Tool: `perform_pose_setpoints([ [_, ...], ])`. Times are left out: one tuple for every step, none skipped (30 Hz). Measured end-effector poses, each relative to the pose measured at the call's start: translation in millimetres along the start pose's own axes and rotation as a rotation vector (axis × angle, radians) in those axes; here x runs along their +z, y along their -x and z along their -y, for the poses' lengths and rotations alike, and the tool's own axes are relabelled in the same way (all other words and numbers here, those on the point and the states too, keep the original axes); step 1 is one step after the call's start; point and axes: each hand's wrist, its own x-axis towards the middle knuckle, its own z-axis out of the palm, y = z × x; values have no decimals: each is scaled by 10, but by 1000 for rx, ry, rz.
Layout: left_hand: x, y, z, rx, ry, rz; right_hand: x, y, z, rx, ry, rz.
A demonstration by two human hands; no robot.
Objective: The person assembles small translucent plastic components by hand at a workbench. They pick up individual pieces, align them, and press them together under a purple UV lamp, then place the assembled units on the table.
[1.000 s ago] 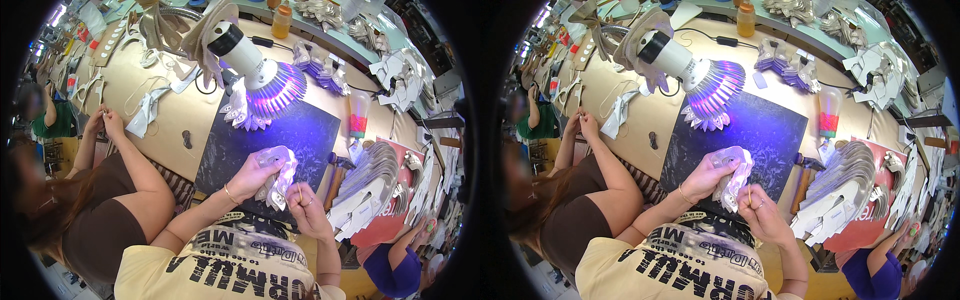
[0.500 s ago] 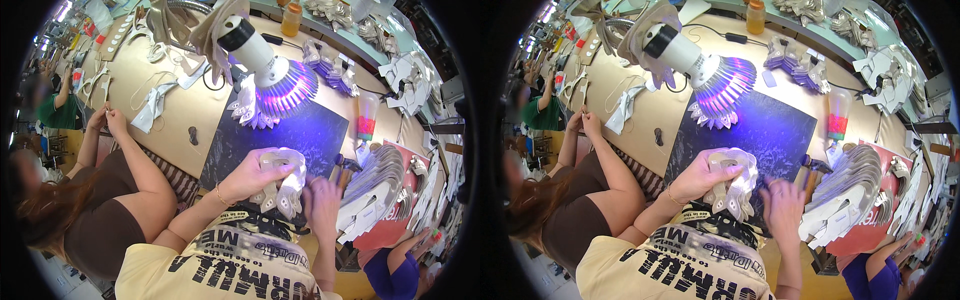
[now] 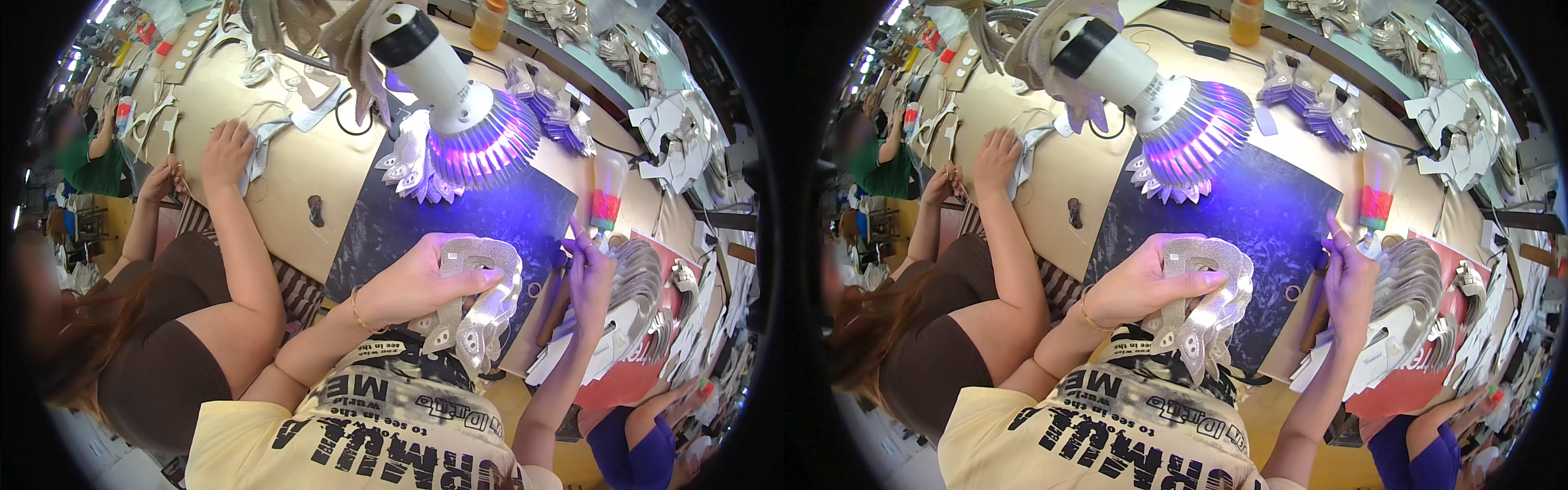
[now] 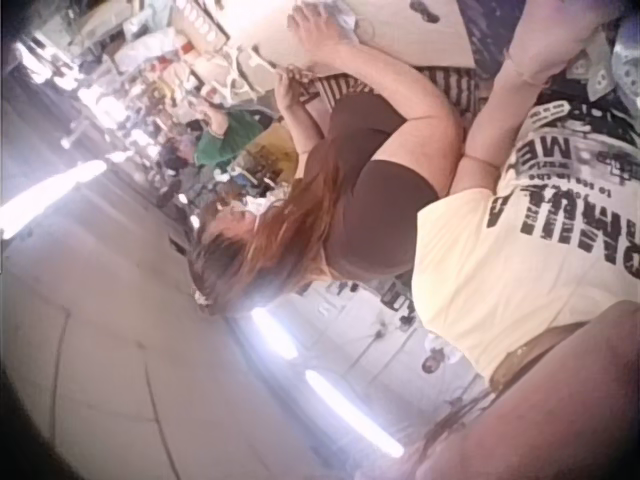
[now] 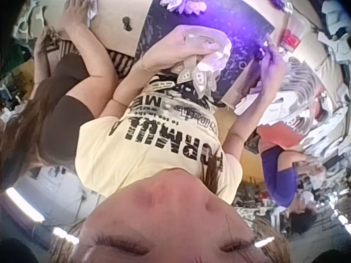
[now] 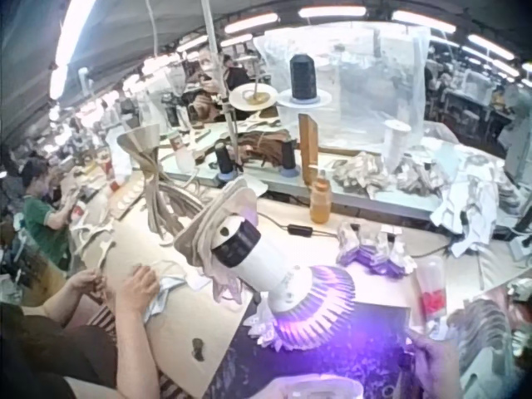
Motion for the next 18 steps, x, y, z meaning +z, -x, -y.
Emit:
perform_pose_setpoints([
  [6,-24,4,-7,1,11,-20,-16,-8,17,25,-49],
  [13,-47,7,-15,2,23,-40,-31,-15,36,51,-99],
  [21,-67,10,-15,-11,31,-57,-44,-23,54,77,-147],
  [30,-85,12,-15,-25,39,-34,-75,-29,34,29,-237],
  [40,-101,16,-14,-38,47,-32,-89,-31,32,122,-273],
  [51,-116,21,-23,-24,62,-12,-101,-28,30,215,-309],
  [60,-130,29,-31,-10,76,5,-111,-17,28,291,-349],
  [66,-145,40,-38,4,90,26,-122,3,101,435,-344],
  [69,-159,56,-48,-9,102,47,-129,33,8,539,-386],
  [65,-171,74,-56,-22,113,71,-130,79,-99,655,-433],
  [60,-184,98,-45,-25,132,87,-125,136,-174,757,-459],
  [49,-204,126,-64,-52,113,91,-100,205,-124,667,-434],
  [34,-229,157,-65,-70,101,94,-46,289,-155,353,-365],
  [18,-249,189,-65,-87,93,97,36,387,-103,32,-260],
  [-5,-265,218,-58,-149,66,110,103,486,-45,-273,-157],
  [-31,-280,241,-48,-211,44,127,149,576,-141,-335,-50],
  [-52,-292,265,-68,-290,11,169,187,658,-226,-344,63],
  [-63,-300,288,-95,-295,-37,247,204,730,-250,-336,80],
])
